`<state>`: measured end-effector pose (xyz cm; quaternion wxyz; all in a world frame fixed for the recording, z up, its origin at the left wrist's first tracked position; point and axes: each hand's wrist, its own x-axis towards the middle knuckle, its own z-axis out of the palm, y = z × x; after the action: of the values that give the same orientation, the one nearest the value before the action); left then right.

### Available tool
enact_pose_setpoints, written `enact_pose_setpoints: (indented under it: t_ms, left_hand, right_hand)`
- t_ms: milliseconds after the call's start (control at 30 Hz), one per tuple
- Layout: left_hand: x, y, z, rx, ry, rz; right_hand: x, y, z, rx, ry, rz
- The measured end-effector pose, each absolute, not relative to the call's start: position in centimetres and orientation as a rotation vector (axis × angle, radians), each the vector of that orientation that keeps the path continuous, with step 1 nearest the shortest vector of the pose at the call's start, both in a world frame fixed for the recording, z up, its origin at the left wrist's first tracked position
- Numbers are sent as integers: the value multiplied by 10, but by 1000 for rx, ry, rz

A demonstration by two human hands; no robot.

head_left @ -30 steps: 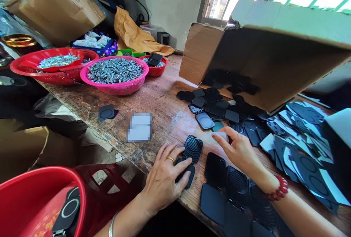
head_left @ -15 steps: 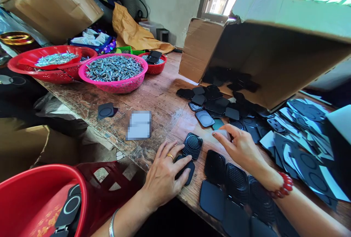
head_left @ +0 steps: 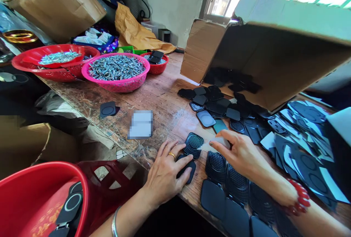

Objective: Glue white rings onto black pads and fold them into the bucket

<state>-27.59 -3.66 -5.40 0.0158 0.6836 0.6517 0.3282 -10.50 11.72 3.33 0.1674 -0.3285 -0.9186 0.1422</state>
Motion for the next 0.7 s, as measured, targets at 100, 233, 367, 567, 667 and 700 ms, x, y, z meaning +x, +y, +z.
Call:
enact_pose_setpoints:
  t_ms: [100, 233, 367, 567, 667, 700]
  left_hand:
    - [-276, -37, -54, 2121, 2028, 1008]
    - [-276, -37, -55, 2119, 2029, 994]
    - [-276, -37, -56, 2118, 2033, 997]
    - [-276, -37, -55, 2121, 2018, 1001]
    - [-276, -37, -55, 2122, 2011, 1015]
    - [-276, -37, -55, 2122, 2010, 1018]
  right_hand:
    - [-115, 113, 33, -872, -2598, 385]
    - [-129, 111, 27, -848, -2585, 350]
    - [-139, 119, 21, -847, -2595, 286]
    - [-140, 134, 22, -889, -2604, 185]
    - [-132, 139, 24, -932, -2605, 194]
    - [-129, 139, 24, -940, -2609, 190]
